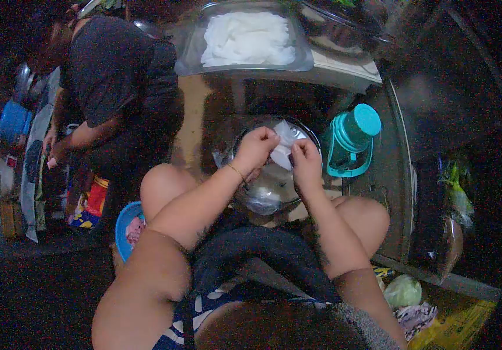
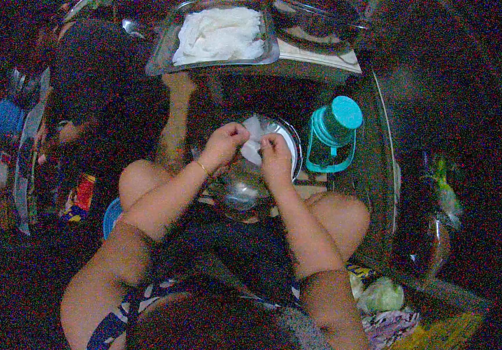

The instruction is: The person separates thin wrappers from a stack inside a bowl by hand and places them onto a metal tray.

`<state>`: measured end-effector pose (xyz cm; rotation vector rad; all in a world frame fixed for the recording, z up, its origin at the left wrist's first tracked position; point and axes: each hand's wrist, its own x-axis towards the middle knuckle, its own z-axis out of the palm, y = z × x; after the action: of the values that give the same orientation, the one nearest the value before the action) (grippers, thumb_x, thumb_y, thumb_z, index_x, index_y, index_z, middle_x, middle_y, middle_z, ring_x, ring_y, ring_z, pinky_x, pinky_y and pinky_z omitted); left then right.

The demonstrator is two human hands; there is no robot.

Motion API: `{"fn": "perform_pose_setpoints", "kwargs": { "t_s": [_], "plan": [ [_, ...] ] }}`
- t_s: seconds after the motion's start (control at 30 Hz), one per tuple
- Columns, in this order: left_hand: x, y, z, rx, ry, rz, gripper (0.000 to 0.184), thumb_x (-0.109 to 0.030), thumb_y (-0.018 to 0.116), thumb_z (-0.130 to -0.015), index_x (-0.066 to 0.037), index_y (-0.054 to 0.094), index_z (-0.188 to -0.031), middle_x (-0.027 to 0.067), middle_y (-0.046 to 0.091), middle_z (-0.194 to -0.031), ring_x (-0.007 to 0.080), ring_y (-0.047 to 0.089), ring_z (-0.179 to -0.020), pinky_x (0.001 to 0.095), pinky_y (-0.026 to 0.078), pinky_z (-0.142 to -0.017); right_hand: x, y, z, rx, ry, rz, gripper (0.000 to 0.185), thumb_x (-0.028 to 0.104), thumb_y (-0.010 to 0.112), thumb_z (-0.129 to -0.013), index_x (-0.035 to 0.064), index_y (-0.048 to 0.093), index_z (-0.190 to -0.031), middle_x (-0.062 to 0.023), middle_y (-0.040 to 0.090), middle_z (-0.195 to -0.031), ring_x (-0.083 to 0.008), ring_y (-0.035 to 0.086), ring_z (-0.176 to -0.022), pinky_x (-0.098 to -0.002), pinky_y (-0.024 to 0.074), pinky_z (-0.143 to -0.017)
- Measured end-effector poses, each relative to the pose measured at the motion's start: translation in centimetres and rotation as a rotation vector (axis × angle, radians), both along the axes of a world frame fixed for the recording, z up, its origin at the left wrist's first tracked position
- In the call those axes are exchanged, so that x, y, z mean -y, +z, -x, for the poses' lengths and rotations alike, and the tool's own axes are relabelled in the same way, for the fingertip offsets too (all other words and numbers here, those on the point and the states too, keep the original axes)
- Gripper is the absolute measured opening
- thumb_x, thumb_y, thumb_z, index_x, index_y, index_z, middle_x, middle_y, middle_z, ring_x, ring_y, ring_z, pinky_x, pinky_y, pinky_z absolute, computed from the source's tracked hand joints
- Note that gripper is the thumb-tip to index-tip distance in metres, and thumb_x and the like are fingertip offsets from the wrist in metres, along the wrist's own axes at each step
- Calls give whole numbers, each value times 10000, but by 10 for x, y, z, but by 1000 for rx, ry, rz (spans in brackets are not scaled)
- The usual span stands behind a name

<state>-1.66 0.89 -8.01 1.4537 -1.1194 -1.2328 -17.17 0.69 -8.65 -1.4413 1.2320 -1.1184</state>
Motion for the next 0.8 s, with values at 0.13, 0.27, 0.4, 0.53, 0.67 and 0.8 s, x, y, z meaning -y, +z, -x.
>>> {"fn": "perform_pose_setpoints", "kwargs": {
  "t_s": [0.13, 0.27, 0.4, 0.53, 0.67, 0.8],
  "plan": [
    [-4, 9, 2, 72, 34, 70, 140, -184, 614, -862, -47, 588, -854, 24, 593, -777, 120, 520, -727, 281, 450, -705, 11, -25, 2, 330, 13, -276, 104, 121, 577, -874, 28, 575, -920, -27, 579, -803, -121, 538, -722, -260, 444, -647],
    [-6, 5, 4, 351, -93, 237, 149, -186, 584, -871, -38, 576, -883, 54, 594, -790, 156, 540, -746, 313, 459, -732, 12, -25, 2, 353, 74, -213, 195, 176, 621, -849, 13, 602, -954, -55, 626, -813, -163, 591, -752, -291, 478, -673],
    [-8, -9, 10, 465, -147, 297, 163, -191, 581, -866, -29, 560, -871, 87, 581, -766, 173, 542, -725, 321, 461, -708, 17, -30, 8, -10, 27, -65, 174, 165, 621, -838, -2, 617, -886, -86, 629, -823, -189, 592, -775, -311, 473, -715],
    [-9, -16, 12, 242, -108, 254, 191, -210, 620, -848, -29, 563, -869, 133, 593, -767, 191, 553, -709, 313, 458, -674, 19, -37, 13, 0, -60, -94, 119, 142, 590, -866, 25, 607, -847, -33, 575, -734, -133, 530, -675, -264, 418, -616],
    [-7, -18, 15, 150, -73, 151, 204, -231, 618, -857, -36, 562, -875, 117, 602, -792, 189, 561, -727, 314, 459, -672, 12, -25, 7, -42, -50, -29, 149, 155, 584, -858, 9, 613, -865, -139, 631, -836, -247, 602, -769, -346, 470, -721],
    [-9, -17, 21, 326, -18, 271, 200, -236, 561, -896, -41, 554, -853, 77, 599, -788, 170, 541, -717, 319, 460, -668, 0, -9, -2, -129, -37, 52, 153, 160, 567, -870, 14, 610, -879, -153, 628, -833, -261, 606, -773, -357, 472, -728]
  ]
}}
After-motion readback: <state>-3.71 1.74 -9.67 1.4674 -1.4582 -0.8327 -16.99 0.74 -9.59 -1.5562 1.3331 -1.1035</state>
